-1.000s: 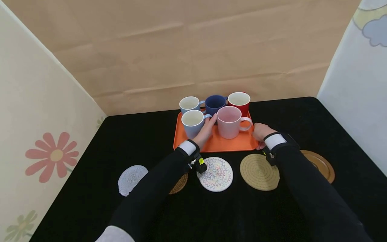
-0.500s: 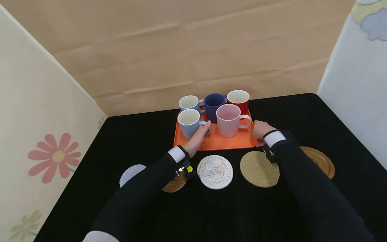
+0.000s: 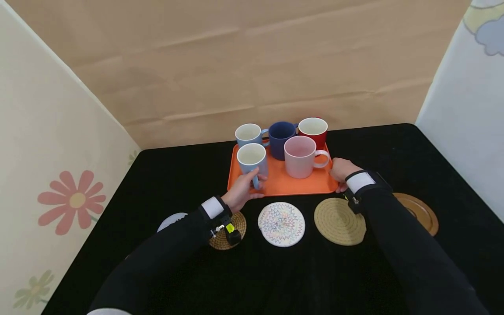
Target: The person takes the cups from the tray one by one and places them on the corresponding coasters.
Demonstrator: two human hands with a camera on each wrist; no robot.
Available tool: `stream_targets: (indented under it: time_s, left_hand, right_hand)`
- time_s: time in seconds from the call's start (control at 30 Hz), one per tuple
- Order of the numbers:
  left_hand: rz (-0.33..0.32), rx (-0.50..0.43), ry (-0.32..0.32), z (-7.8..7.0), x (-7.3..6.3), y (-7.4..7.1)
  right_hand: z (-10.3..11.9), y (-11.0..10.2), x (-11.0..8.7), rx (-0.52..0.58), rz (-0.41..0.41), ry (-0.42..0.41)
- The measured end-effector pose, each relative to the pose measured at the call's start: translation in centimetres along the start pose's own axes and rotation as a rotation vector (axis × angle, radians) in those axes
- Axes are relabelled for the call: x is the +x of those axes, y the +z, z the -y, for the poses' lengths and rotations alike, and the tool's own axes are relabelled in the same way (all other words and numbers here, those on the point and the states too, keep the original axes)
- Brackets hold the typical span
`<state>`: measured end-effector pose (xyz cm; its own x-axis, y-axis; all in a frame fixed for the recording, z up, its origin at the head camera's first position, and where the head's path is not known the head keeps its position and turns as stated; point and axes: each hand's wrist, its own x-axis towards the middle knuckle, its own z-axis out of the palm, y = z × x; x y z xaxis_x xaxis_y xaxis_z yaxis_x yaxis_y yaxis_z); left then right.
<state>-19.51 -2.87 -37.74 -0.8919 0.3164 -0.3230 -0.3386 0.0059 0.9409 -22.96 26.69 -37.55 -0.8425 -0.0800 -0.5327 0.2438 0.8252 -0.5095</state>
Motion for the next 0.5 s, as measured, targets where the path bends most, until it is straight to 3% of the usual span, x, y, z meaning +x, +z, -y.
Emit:
stream_targets:
  time_s: [0.2,0.5]
  left_hand:
    - [0.011,-0.022,-0.013,0.06,0.14,-0.21]
    - [-0.024,-0.010,0.016,0.36,0.29,-0.88]
  right_hand:
    - [-0.34,-0.08,-0.15,0.023,-0.005,-0.001]
    - [-0.07,0.02,-0.30,0.032,-0.010,0.008]
